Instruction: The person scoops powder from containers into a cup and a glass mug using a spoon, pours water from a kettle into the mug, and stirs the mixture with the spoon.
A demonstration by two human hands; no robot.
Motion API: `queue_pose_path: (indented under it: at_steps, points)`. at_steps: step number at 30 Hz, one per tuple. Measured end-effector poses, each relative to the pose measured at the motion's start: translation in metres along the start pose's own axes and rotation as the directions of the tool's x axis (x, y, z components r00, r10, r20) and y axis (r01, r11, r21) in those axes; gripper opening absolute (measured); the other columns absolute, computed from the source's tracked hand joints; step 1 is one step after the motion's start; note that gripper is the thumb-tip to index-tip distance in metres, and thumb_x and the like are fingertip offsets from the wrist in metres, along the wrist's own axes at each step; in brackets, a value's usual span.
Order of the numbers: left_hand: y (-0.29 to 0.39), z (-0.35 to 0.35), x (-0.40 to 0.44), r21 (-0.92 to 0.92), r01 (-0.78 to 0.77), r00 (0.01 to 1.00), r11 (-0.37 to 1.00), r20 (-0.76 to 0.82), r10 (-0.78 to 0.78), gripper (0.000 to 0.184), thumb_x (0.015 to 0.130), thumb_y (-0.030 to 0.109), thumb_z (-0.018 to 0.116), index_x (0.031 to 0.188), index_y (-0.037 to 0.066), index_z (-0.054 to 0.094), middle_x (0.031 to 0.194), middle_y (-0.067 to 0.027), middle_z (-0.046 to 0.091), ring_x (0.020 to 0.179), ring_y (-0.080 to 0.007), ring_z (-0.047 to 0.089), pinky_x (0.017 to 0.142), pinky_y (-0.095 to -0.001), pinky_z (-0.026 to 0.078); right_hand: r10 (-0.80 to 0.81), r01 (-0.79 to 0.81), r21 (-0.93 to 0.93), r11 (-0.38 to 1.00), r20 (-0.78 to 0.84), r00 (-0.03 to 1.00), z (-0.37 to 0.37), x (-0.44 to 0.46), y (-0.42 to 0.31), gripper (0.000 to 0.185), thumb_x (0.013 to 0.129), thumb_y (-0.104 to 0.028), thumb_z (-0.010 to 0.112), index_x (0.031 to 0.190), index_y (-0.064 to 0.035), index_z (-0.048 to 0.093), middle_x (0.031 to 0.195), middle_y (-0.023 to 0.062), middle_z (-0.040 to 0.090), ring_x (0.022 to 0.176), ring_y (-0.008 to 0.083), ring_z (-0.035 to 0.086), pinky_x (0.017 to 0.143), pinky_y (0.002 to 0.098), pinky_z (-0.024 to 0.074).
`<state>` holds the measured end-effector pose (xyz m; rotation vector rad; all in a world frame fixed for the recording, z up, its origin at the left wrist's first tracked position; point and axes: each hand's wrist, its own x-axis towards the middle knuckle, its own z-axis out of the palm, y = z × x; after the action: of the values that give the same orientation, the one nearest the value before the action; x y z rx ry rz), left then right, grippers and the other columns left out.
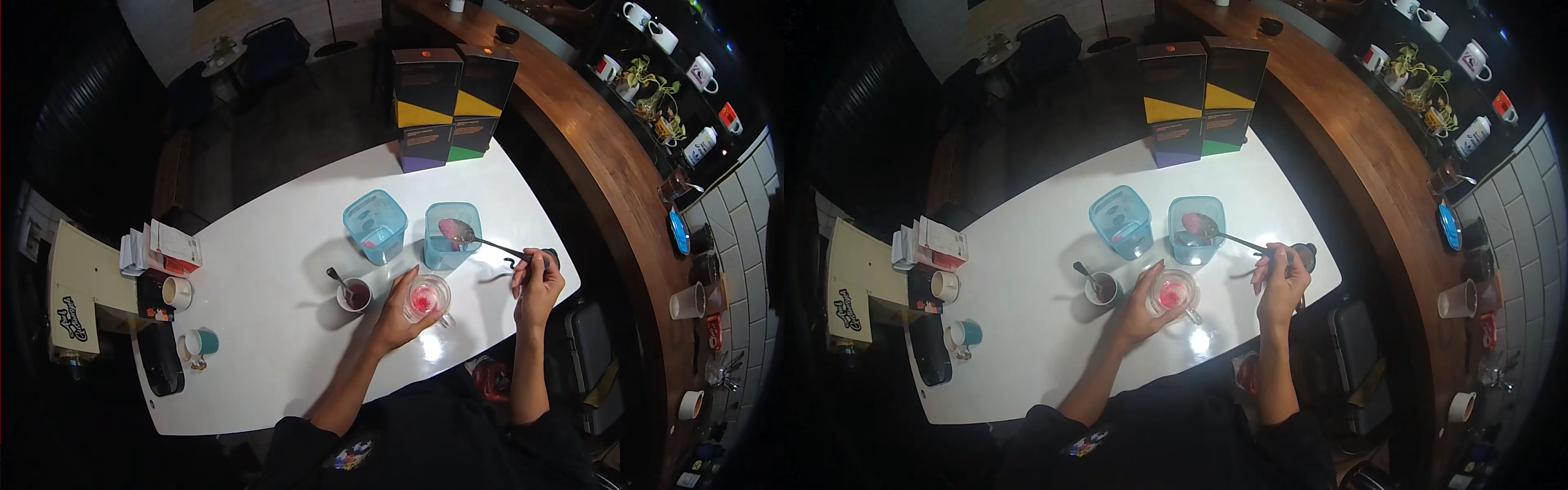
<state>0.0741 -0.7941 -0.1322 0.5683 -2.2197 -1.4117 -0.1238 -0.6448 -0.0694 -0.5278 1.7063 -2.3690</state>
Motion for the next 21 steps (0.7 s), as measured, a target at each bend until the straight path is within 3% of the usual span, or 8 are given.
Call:
queue_pose_path:
  at_steps: [5,7,10,21]
  points:
    - [-0.0005,-0.0015,-0.0013,0.026,0.018,0.996,0.999,0.084,-0.020,0.108,0.074,0.034,0.090,0.155,0.000,0.027,0.147,-0.0230,0.047,0.138,-0.0323,0.048,0.113,-0.0412,0.040,-0.001,0.001,-0.005,1.000,-0.016,1.000,-0.0020,-0.0016,0.0011,0.024,0.106,-0.015,0.052,0.103,0.0058,0.064,0.071,0.0073,0.060,0.046,0.0107,0.053,0.037,0.0214,0.0365]
    - [-0.0008,-0.0004,-0.0024,-0.077,0.084,0.994,0.993,0.082,-0.077,0.119,0.070,0.036,0.093,0.157,0.000,0.020,0.147,-0.0221,0.047,0.138,-0.0324,0.048,0.113,-0.0414,0.041,-0.002,0.002,-0.005,1.000,-0.019,1.000,-0.0030,-0.0014,0.0034,0.024,0.106,-0.015,0.052,0.103,0.0059,0.064,0.071,0.0072,0.060,0.046,0.0107,0.053,0.037,0.0214,0.0364]
    - [-0.0033,0.0009,-0.0023,-0.073,0.122,0.988,0.990,0.101,-0.114,0.124,0.067,0.035,0.094,0.158,0.001,0.018,0.148,-0.0215,0.047,0.138,-0.0319,0.048,0.113,-0.0413,0.041,-0.005,0.005,0.003,1.000,-0.020,1.000,-0.0026,-0.0020,0.0037,0.024,0.106,-0.014,0.051,0.103,0.0060,0.064,0.070,0.0072,0.060,0.046,0.0107,0.053,0.037,0.0215,0.0363]
    - [0.0000,-0.0027,-0.0011,-0.055,0.137,0.983,0.989,0.130,-0.129,0.119,0.069,0.033,0.093,0.158,0.001,0.020,0.151,-0.0217,0.045,0.141,-0.0313,0.045,0.116,-0.0403,0.038,0.004,-0.003,0.013,1.000,-0.032,0.999,-0.0039,-0.0022,0.0040,0.024,0.106,-0.013,0.051,0.103,0.0065,0.064,0.070,0.0076,0.060,0.046,0.0104,0.052,0.038,0.0215,0.0363]
